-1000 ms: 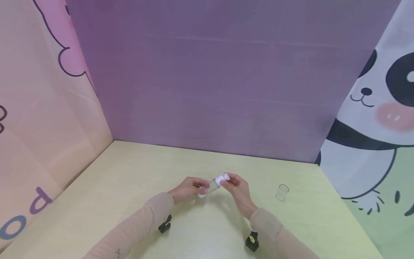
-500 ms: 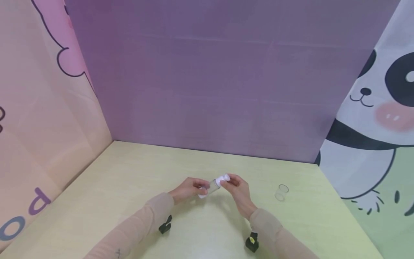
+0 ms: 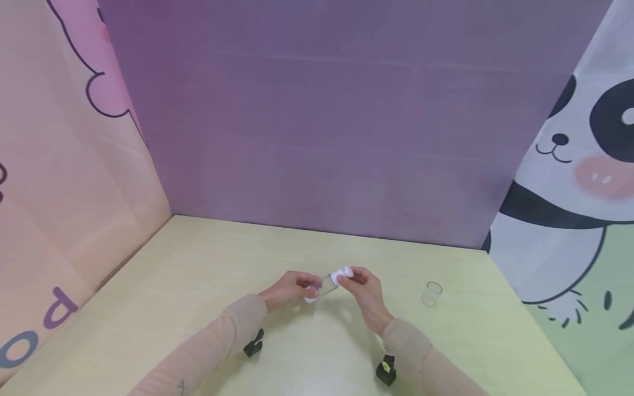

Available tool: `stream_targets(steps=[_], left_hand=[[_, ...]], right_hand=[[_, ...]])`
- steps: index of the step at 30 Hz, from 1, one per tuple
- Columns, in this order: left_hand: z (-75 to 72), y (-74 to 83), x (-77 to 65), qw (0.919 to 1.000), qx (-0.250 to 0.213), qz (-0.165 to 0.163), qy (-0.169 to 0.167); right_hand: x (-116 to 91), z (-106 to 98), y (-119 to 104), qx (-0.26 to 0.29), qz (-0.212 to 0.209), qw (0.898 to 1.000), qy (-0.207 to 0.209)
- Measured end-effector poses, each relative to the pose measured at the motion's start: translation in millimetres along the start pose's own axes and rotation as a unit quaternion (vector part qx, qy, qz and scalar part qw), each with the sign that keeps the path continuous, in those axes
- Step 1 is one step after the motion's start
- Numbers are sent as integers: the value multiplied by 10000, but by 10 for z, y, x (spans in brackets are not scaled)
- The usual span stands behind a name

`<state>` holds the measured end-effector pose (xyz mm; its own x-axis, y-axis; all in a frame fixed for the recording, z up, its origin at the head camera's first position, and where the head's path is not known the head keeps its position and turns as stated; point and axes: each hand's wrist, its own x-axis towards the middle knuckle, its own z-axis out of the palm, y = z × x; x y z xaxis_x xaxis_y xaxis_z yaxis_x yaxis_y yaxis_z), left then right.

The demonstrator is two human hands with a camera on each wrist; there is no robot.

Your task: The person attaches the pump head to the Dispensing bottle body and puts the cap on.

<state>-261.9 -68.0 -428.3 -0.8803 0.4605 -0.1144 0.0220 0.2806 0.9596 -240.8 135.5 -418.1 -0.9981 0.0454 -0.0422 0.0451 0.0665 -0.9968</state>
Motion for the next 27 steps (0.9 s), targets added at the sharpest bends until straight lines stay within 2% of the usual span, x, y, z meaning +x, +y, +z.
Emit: stream_targets(steps=[13, 20, 27], left_hand=[[-5, 0, -25, 10000, -88, -40, 20], [1, 21, -30, 10000, -46, -22, 58], [-2, 59, -52, 9999, -26, -6, 100]], right_hand=[[-10, 2, 0, -55, 44, 10000, -21], [-8, 1, -25, -37, -78, 9999, -98], [-33, -13, -23, 56, -75, 9989, -449]])
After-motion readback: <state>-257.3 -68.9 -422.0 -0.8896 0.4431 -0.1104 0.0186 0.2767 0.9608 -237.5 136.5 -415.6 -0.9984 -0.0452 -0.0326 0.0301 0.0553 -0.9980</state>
